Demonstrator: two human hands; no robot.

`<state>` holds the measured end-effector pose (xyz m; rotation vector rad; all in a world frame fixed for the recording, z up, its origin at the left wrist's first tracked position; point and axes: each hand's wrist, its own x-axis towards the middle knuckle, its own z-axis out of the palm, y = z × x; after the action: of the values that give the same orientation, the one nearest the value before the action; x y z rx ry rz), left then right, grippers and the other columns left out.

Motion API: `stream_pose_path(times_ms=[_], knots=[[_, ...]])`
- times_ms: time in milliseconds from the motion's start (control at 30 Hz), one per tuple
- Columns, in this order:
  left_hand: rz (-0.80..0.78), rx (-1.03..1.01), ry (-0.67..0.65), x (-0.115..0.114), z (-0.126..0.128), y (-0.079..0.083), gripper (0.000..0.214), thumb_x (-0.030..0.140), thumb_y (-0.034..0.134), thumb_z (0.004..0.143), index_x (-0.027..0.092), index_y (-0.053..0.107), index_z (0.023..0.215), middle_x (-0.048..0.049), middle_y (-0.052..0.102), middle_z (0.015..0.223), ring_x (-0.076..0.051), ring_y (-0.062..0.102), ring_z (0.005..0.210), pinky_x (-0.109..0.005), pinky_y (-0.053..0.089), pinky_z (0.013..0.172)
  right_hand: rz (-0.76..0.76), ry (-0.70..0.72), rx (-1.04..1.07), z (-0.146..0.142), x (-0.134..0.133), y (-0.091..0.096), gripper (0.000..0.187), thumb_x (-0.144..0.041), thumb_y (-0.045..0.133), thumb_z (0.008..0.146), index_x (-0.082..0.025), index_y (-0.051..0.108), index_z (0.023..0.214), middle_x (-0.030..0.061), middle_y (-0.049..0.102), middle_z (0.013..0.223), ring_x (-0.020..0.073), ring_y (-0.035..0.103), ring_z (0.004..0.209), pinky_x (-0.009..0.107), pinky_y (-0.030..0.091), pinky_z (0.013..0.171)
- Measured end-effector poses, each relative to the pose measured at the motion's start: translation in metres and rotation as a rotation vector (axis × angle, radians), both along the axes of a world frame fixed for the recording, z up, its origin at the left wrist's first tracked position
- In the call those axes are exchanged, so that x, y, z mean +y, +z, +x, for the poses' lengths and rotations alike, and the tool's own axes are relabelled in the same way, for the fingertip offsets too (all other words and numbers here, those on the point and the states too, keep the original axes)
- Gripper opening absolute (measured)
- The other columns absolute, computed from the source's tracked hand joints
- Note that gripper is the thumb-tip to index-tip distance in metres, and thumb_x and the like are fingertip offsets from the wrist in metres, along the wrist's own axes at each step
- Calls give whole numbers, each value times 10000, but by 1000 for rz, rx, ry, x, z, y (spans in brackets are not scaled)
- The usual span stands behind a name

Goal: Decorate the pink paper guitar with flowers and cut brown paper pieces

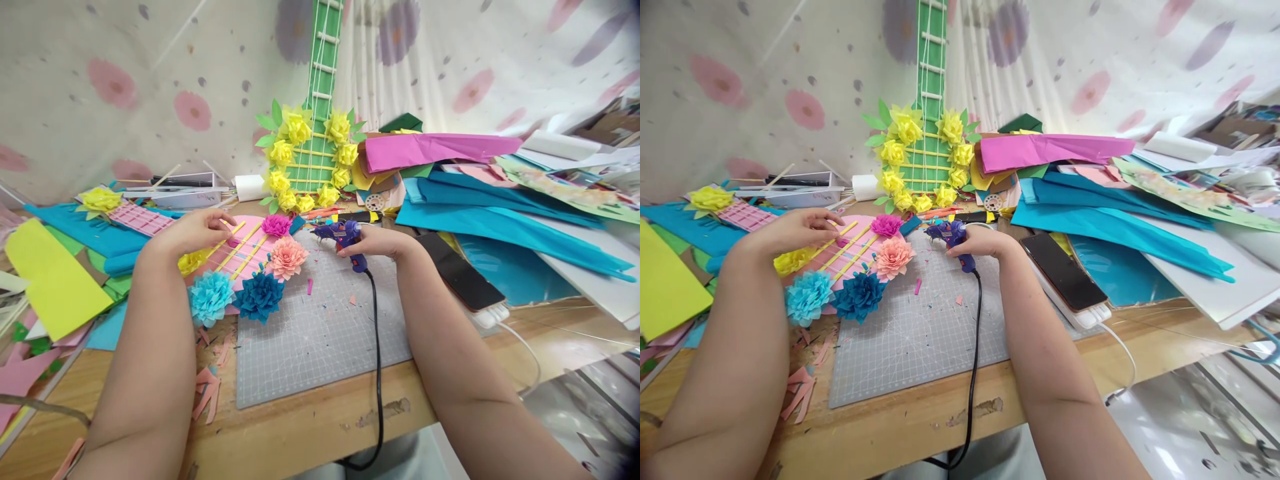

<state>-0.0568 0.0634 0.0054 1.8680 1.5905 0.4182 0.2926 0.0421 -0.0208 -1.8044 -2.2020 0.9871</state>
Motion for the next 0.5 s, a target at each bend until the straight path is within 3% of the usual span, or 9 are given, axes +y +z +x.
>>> stream_pose_path(times_ms=[133, 267, 400, 500], knots=[[-19, -62, -125, -6, 8, 6, 349, 437, 585, 669, 234, 652, 945, -54, 702, 973, -222, 614, 1016, -349, 488, 860, -7, 30, -10, 2, 3, -2, 324, -453, 665, 638, -193, 647, 830, 20, 659, 785, 180, 594, 745, 275, 460, 668], [90, -36, -23, -9, 7, 8, 394, 393, 570, 691, 200, 620, 1031, -64, 669, 1079, -209, 611, 996, -329, 495, 832, 4, 33, -6, 2, 6, -6, 288, -413, 642, 654, -189, 637, 835, 32, 667, 824, 184, 601, 757, 280, 465, 667], [178, 179, 67, -6, 1, 2, 379, 363, 550, 704, 167, 631, 1018, -57, 668, 1045, -210, 604, 891, -300, 490, 748, -13, 22, 59, 3, 9, -11, 279, -371, 642, 657, -194, 644, 873, 45, 684, 900, 193, 618, 808, 279, 481, 696], [172, 336, -61, 3, -3, -6, 331, 332, 537, 715, 178, 643, 987, -38, 669, 1017, -197, 590, 883, -284, 466, 761, -45, 45, 69, 3, 12, -14, 266, -348, 641, 662, -192, 651, 877, 47, 691, 896, 200, 627, 830, 282, 487, 717]])
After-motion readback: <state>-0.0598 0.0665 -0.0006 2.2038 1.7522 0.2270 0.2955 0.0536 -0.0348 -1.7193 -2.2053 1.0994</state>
